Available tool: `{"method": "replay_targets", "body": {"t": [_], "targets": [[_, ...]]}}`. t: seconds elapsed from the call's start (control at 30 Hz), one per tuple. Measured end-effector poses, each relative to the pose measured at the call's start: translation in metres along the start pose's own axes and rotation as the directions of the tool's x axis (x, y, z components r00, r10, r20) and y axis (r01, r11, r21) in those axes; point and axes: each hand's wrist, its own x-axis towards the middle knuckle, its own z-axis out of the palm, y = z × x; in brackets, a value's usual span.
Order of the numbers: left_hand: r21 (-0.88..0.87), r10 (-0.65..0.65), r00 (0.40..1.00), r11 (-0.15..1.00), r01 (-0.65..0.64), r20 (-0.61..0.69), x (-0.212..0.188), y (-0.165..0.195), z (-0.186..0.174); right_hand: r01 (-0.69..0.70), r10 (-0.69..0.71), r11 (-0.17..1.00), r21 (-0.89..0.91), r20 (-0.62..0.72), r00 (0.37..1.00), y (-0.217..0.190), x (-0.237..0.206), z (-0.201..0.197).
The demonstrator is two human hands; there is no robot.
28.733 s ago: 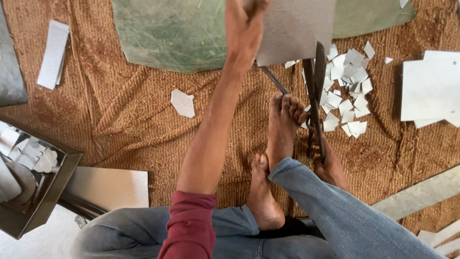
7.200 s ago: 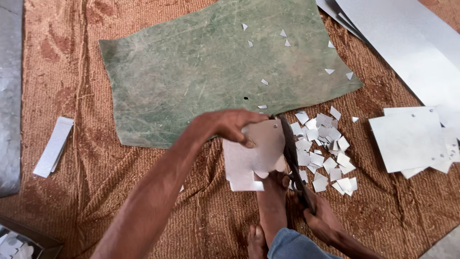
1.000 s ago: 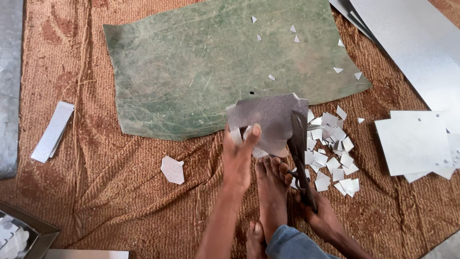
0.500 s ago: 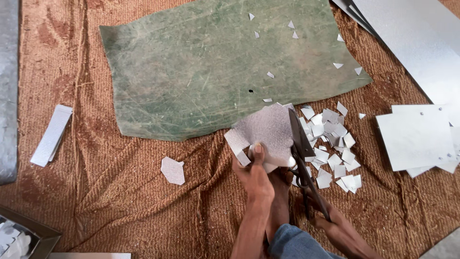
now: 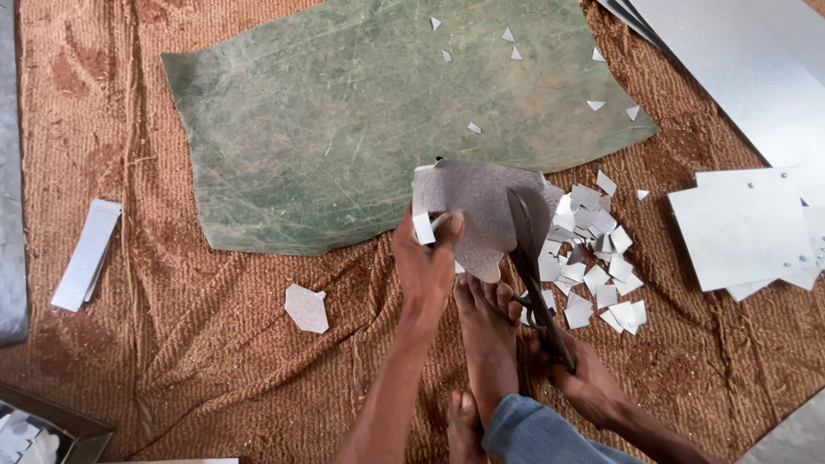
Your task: The person sits on the floor and uses large shears to cut small rectangular sheets of material into irregular shapes. The person handles the sheets one at a time, cutting them and placing the finished pieces into a nearby container.
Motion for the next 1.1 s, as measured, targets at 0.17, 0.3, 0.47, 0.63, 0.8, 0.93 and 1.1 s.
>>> {"method": "replay_targets", "body": {"t": [0.17,0.3,0.47,0.63,0.8,0.93,1.1], "targets": [[0.171,0.092,0.977,0.977,-0.127,0.195,0.026,0.027,-0.002,-0.016,0.013,0.998,-0.065,-0.049,0.999,-0.001,0.005,0.006],[0.196,0.133,0.970,0.965,-0.174,0.205,0.027,0.028,-0.002,-0.047,0.043,0.998,-0.051,-0.070,0.997,-0.009,0.005,0.004],[0.111,0.014,0.991,0.993,-0.029,0.130,0.012,0.014,-0.001,0.000,-0.001,0.993,0.118,0.011,1.000,-0.019,-0.014,-0.011],[0.162,0.001,0.980,0.986,-0.034,0.201,0.014,0.007,0.000,-0.235,0.234,0.969,0.076,0.026,0.972,-0.020,-0.014,-0.007],[0.144,0.057,0.981,0.986,-0.084,0.183,0.013,0.016,0.001,-0.101,0.101,0.995,0.024,-0.041,0.994,-0.009,-0.002,0.001],[0.164,0.071,0.981,0.981,-0.100,0.178,0.008,0.018,-0.002,-0.057,0.051,0.997,-0.061,-0.095,0.994,0.008,0.007,0.008],[0.149,0.036,0.981,0.987,-0.065,0.190,0.010,0.007,0.002,-0.047,0.040,0.997,-0.061,-0.109,0.993,0.028,0.015,0.013]]}}
